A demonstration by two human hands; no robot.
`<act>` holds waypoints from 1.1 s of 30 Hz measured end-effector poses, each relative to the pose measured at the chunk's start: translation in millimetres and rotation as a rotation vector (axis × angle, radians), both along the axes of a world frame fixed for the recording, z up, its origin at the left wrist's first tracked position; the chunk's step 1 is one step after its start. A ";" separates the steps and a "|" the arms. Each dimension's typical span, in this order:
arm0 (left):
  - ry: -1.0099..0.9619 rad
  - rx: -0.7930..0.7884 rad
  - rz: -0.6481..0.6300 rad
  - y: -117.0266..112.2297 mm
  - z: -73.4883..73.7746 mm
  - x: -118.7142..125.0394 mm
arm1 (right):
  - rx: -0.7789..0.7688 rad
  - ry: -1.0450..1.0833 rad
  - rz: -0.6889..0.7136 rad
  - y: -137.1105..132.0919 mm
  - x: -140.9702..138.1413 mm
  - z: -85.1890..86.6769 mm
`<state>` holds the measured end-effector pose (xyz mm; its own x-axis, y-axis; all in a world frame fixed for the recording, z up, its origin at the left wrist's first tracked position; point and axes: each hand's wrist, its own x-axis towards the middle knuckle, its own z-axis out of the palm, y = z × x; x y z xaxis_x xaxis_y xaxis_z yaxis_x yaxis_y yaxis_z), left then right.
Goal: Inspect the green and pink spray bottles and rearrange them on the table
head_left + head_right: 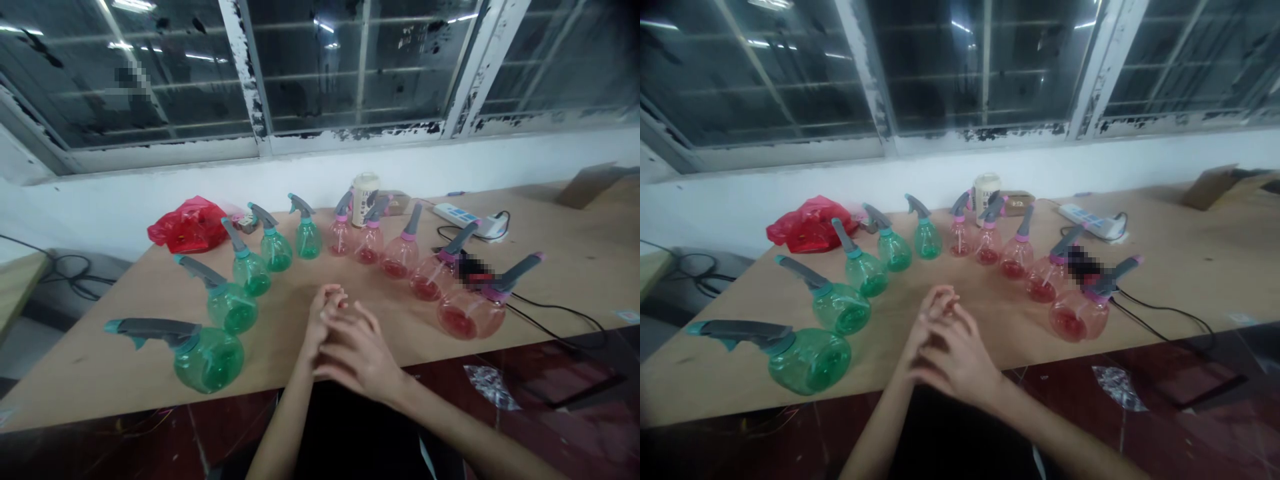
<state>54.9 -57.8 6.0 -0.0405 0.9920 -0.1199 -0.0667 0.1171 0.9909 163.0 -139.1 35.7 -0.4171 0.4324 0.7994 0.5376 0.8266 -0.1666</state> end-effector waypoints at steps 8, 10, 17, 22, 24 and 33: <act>0.088 0.084 -0.016 -9.0 1.9 -26.7 | -0.093 0.072 -0.159 12.8 38.2 3.6; 0.146 0.093 -0.046 -17.5 2.8 -35.7 | -0.145 0.083 -0.168 12.5 40.8 -3.1; 0.467 0.088 -0.069 -48.4 0.1 -72.9 | -0.486 0.191 -0.199 5.5 65.0 -13.2; 0.493 0.039 0.017 -65.9 -1.1 -87.7 | -0.724 0.191 -0.161 -6.6 86.7 -18.5; 0.478 0.026 0.045 -71.7 -1.0 -88.9 | -0.807 0.202 -0.151 -12.7 94.8 -19.0; 0.590 0.029 0.047 -90.7 3.2 -84.6 | -0.982 0.214 -0.485 -55.5 165.9 -25.6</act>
